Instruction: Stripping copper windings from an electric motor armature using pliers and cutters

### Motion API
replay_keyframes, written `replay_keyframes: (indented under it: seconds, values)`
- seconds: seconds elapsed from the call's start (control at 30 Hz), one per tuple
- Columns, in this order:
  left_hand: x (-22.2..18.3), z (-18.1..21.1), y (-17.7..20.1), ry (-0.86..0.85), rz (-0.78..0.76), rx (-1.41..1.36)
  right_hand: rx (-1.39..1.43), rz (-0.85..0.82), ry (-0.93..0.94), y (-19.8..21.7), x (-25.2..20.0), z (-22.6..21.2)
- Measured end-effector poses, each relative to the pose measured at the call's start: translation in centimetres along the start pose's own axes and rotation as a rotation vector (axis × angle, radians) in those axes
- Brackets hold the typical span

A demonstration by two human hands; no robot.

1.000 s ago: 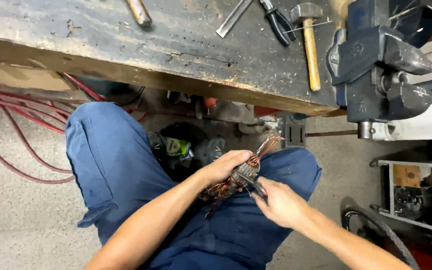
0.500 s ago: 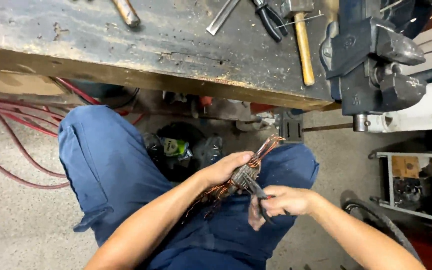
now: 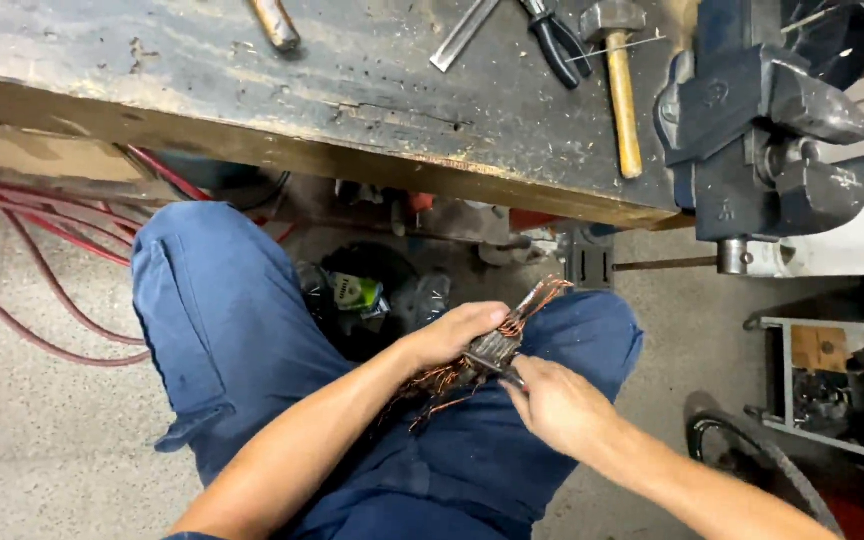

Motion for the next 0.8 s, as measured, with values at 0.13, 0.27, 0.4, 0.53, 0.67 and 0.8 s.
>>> replay_keyframes:
  seconds: [0.13,0.27,0.4,0.53,0.67,0.8]
  values:
    - [-0.3,0.0,-0.1,0.019,-0.001,-0.006,0.055,0.014,0.097,2.5,0.0,-0.8]
    - [-0.3,-2.0,-2.0,0.051,-0.159,0.016,0.642,-0.847,0.364,0.2,-3.0,-3.7]
    - [-0.7,1.0,-1.7,0.085,-0.119,-0.012,1.107,-0.877,0.077,-1.8,-1.5,-3.5]
    - [-1.1,3.4,-1.0,0.102,-0.035,-0.060,1.613,-0.980,0.090,-3.9,-1.0,-2.8]
    - [-1.0,1.5,-1.4,0.053,-0.123,-0.288,1.461,-1.084,0.081,-4.6,-1.6,-3.0]
    - [-0.4,0.8,0.3,0.085,0.016,-0.327,0.157,-0.074,0.070,1.1,1.1,-1.2]
Point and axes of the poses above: each hand's wrist, its own x-axis towards the middle knuckle, its own y-axis out of the back of the hand, z = x × y, the point moved 10 cm from there along x, towards the middle knuckle, and after that the axes turned 8 degrees about -y, right-handed, at the moved point
